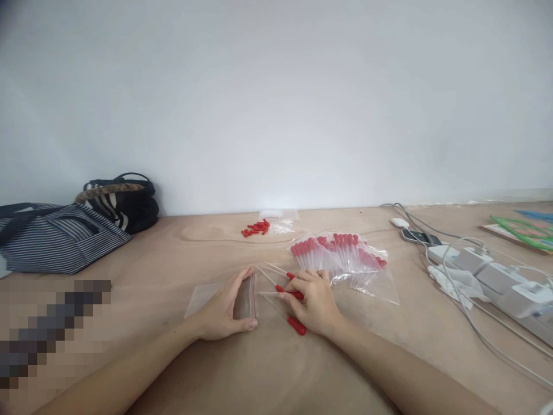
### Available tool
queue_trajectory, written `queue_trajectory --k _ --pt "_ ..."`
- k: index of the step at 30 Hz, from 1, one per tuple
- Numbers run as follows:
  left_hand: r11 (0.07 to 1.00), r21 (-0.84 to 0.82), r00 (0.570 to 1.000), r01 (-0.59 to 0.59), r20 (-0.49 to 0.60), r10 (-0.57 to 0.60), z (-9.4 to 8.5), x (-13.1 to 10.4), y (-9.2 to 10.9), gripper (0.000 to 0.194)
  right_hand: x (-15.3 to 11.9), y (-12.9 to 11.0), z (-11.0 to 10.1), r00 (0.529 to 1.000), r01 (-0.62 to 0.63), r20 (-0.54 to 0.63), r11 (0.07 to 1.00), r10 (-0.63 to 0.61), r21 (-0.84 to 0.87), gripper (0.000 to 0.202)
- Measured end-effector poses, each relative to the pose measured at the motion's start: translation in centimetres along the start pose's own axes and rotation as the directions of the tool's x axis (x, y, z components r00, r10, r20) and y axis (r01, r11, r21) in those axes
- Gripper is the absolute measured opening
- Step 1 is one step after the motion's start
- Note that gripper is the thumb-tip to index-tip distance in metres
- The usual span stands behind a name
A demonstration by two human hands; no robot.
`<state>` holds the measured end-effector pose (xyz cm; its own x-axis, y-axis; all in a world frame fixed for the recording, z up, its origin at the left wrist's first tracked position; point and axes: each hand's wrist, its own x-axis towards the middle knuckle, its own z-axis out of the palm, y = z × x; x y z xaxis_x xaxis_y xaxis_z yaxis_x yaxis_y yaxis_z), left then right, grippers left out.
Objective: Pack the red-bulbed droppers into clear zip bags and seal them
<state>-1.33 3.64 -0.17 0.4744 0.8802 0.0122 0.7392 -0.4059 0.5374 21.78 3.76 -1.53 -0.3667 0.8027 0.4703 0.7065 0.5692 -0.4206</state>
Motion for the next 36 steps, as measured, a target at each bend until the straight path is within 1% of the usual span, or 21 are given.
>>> queue_trajectory --k 5,9,11,13,15,17,18,19,22,24,26,28,30,32,33,34,36 --pt "0.999 -0.021 1.000 -0.027 -0.009 0.027 0.2 0.1 -0.3 0.098 0.6 -0.7 0.7 0.995 0.052 0.086 0.999 -0.053 0.014 0.014" --pt "0.999 -0.030 0.999 -0.041 -0.006 0.041 0.1 0.1 -0.4 0.096 1.3 -1.9 1.5 0.987 0.069 0.147 0.998 -0.069 0.002 0.014" --pt "0.998 -0.032 0.999 -0.046 -0.010 0.045 0.1 0.2 -0.4 0.095 1.6 -2.5 1.5 0.978 0.100 0.185 0.995 -0.100 0.013 0.013" --pt "0.998 -0.031 0.999 -0.048 -0.008 0.048 0.1 0.2 -0.3 0.094 1.7 -2.9 1.1 0.970 0.116 0.212 0.993 -0.118 0.025 0.016" --pt "0.999 -0.023 0.999 -0.046 -0.001 0.046 0.1 0.1 -0.3 0.094 1.5 -2.9 0.1 0.974 0.080 0.213 0.997 -0.081 0.015 0.026" --pt "0.999 -0.013 0.999 -0.042 -0.002 0.042 0.0 0.1 -0.3 0.093 1.1 -2.7 -0.9 0.977 0.005 0.213 1.000 -0.002 -0.014 0.040" --pt "0.999 -0.009 0.999 -0.041 -0.004 0.041 0.0 0.1 -0.3 0.093 0.8 -2.4 -1.3 0.973 -0.030 0.227 0.999 0.036 -0.028 0.042" --pt "0.999 -0.005 0.999 -0.040 -0.005 0.039 0.0 0.0 -0.3 0.093 0.5 -2.1 -1.6 0.964 -0.054 0.258 0.998 0.060 -0.030 0.039" --pt "0.999 0.004 0.999 -0.038 -0.002 0.038 0.0 0.0 -0.2 0.094 -0.3 -1.2 -1.9 0.937 -0.123 0.332 0.992 0.109 0.023 0.016" --pt "0.999 0.008 0.999 -0.044 0.008 0.044 -0.1 0.0 -0.2 0.094 -0.4 -0.8 -1.9 0.935 -0.165 0.321 0.986 0.149 0.024 0.011" --pt "0.998 0.009 0.998 -0.059 0.023 0.058 -0.2 -0.1 -0.2 0.093 -0.2 -0.5 -1.9 0.944 -0.168 0.288 0.986 0.163 -0.007 0.012" --pt "0.997 0.001 0.996 -0.080 0.043 0.080 -0.2 -0.2 -0.2 0.092 0.2 0.1 -2.1 0.961 -0.093 0.257 0.995 0.100 -0.040 0.011" --pt "0.994 -0.016 0.992 -0.108 0.064 0.109 -0.3 -0.3 -0.1 0.093 0.5 0.9 -2.4 0.970 0.075 0.237 0.993 -0.052 -0.091 0.008" --pt "0.990 -0.031 0.987 -0.138 0.076 0.140 -0.4 -0.4 -0.1 0.093 0.8 1.9 -2.6 0.945 0.269 0.233 0.950 -0.229 -0.158 0.011" --pt "0.988 -0.036 0.985 -0.150 0.077 0.152 -0.4 -0.4 0.0 0.093 0.8 2.4 -2.6 0.928 0.339 0.227 0.923 -0.296 -0.184 0.014" --pt "0.986 -0.041 0.984 -0.160 0.076 0.163 -0.4 -0.4 0.0 0.093 0.8 2.7 -2.6 0.913 0.388 0.218 0.899 -0.346 -0.200 0.018" --pt "0.984 -0.045 0.982 -0.170 0.075 0.173 -0.4 -0.4 0.0 0.092 0.7 3.0 -2.6 0.893 0.440 0.201 0.874 -0.403 -0.204 0.024"
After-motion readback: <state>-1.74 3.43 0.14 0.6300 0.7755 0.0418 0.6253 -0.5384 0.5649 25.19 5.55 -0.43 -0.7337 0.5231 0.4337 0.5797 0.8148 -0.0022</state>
